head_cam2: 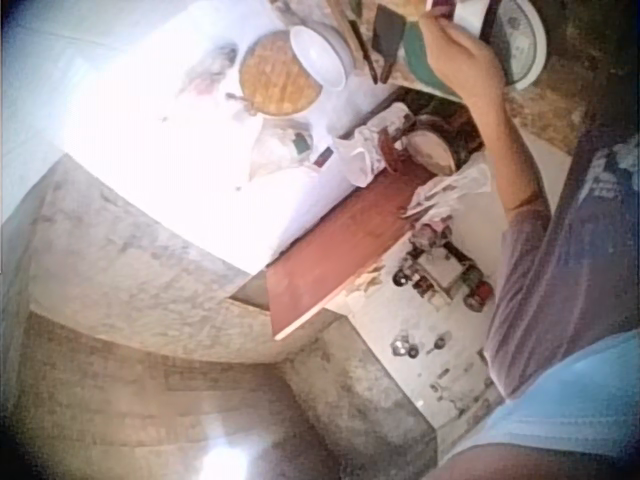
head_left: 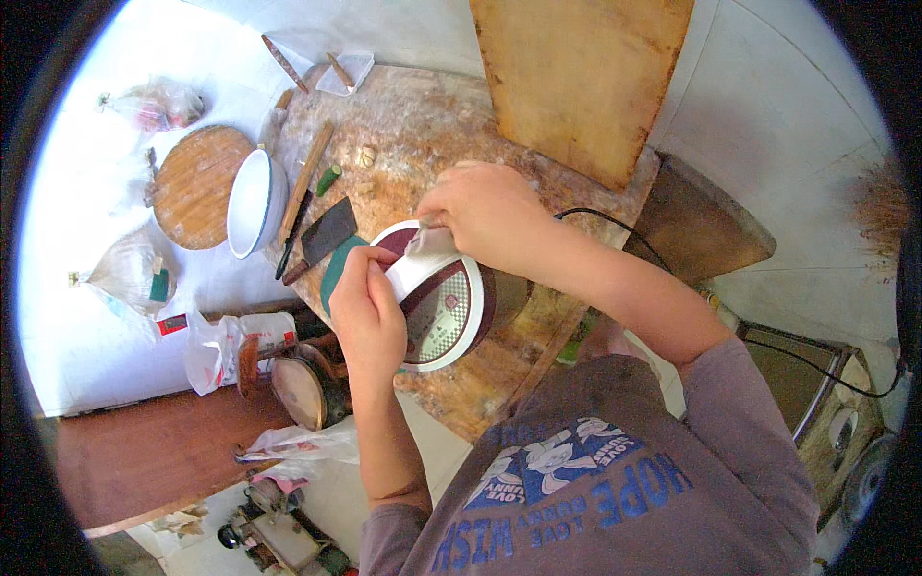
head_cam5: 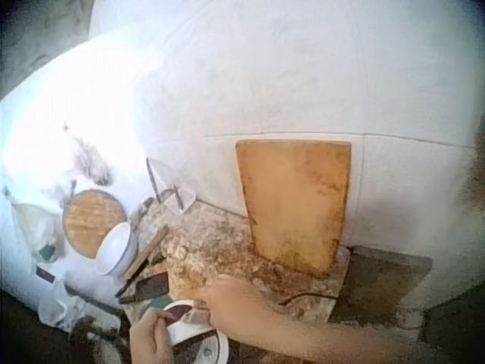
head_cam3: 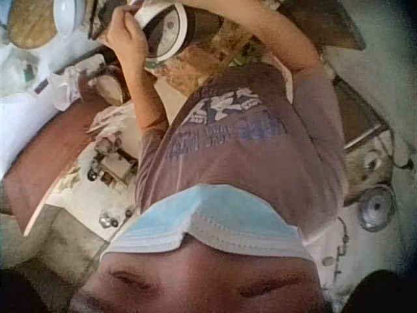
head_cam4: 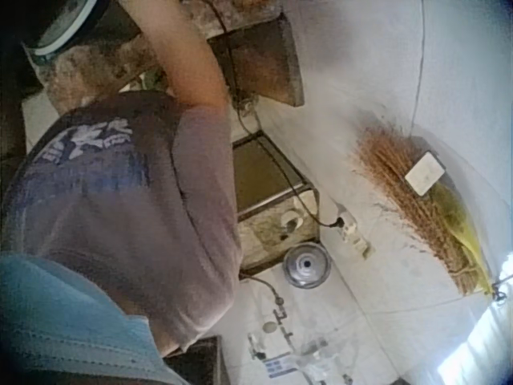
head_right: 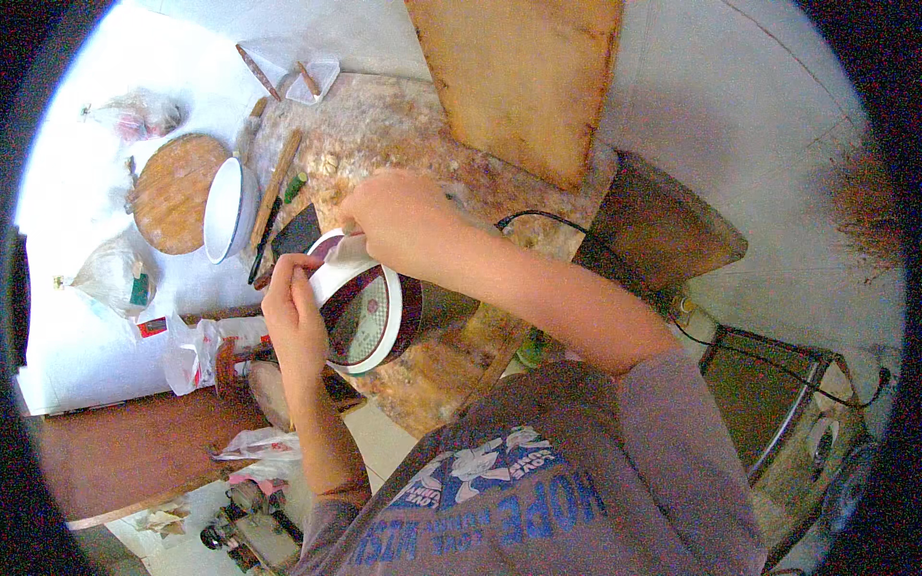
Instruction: The person wipes the exterior surfaces of an electric kettle using a cloth, cleaning the lid, handle, and metallic body.
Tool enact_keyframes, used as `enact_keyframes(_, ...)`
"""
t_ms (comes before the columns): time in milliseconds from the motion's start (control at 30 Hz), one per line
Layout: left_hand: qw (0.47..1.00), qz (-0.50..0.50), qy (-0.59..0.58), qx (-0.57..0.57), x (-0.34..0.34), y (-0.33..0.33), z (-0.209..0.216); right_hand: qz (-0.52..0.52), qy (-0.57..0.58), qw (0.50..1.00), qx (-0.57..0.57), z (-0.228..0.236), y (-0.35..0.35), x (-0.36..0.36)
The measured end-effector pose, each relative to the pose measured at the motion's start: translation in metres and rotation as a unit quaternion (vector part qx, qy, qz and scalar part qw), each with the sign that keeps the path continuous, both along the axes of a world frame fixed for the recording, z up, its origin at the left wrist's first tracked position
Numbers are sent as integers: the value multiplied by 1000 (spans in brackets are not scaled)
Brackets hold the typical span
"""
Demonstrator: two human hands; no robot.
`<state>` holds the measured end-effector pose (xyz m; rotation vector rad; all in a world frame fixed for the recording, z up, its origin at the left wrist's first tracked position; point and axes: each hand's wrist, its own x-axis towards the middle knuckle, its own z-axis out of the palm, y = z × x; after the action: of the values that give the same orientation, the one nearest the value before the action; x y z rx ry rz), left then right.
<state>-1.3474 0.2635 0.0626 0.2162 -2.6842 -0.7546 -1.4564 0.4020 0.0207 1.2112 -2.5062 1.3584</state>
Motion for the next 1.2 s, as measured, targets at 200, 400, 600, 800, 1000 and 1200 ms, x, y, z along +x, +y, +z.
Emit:
enact_keyframes(200, 997, -35, -8, 63, 0, -14, -5, -55, -11, 997, -45, 24, -14, -23)
enact_keyframes(400, 923, -189, 187, 277, -20, 7, 37, 148, -194, 886, -396, 75, -24, 4)
enact_keyframes(600, 981, -40, 149, 118, -41, -34, 73, -10, 72, 931, -357, 66, 6, 53)
enact_keyframes(800, 933, -268, -201, -134, -41, -23, 95, 169, 89, 954, -229, 14, -14, 121)
enact_keyframes(1000, 889, -295, -336, -98, -54, -10, 83, 95, 214, 972, -6, 15, -35, 125)
enact_keyframes(1200, 893, -269, -359, -36, -63, 10, 89, 80, 244, 965, 57, 9, -37, 124)
